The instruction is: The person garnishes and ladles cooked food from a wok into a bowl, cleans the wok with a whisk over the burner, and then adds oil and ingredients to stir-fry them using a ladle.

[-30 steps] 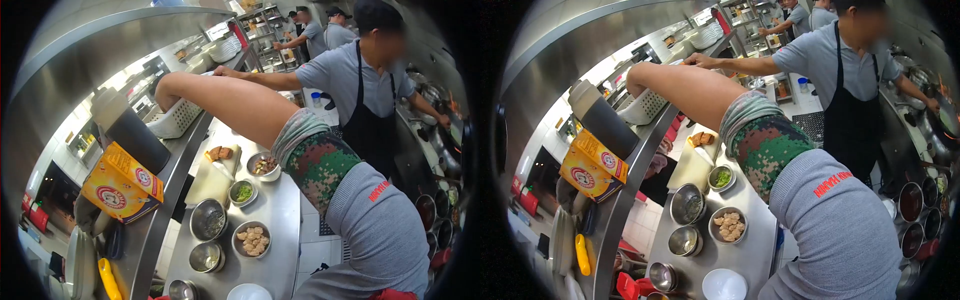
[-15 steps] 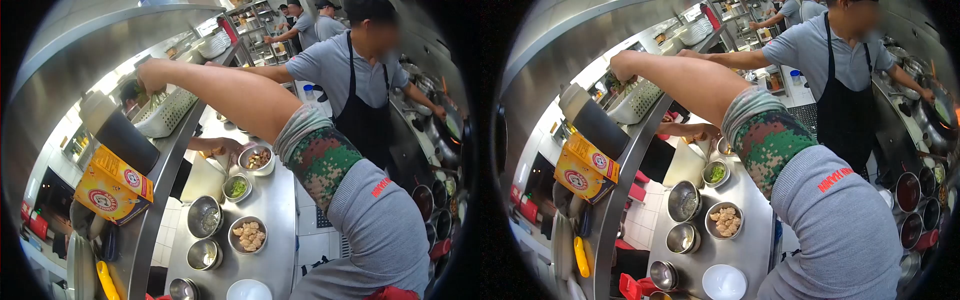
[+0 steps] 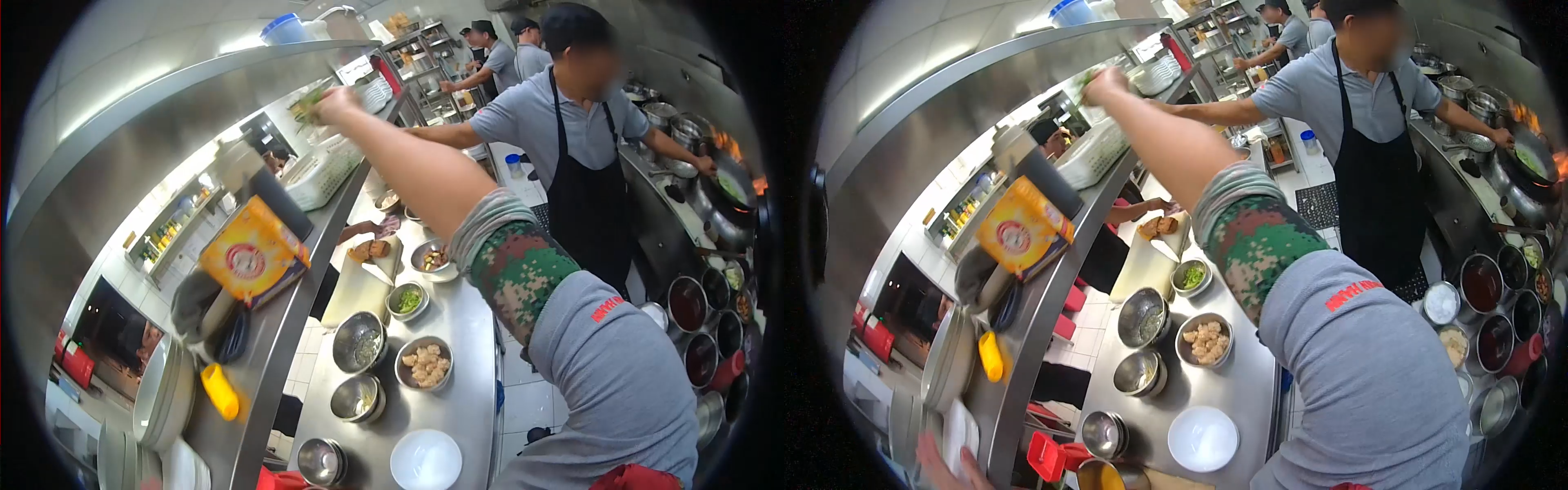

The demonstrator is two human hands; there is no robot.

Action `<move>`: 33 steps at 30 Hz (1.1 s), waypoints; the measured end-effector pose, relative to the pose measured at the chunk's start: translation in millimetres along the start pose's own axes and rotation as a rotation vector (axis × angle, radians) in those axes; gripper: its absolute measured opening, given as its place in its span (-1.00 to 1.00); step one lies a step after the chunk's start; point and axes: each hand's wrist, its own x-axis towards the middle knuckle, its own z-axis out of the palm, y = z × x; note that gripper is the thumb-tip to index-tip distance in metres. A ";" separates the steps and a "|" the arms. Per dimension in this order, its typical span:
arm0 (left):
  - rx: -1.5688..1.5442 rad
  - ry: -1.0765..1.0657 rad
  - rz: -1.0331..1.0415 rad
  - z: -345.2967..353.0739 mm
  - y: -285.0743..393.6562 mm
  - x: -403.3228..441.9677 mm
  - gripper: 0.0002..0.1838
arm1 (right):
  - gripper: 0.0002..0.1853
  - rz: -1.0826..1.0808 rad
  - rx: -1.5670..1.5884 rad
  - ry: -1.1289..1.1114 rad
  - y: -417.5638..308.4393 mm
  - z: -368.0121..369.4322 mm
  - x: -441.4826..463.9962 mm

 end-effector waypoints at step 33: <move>-2.187 -1.772 -0.033 -171.8 235.8 -452.4 -0.50 | -0.90 0.630 0.614 0.448 -148.1 -473.0 -946.6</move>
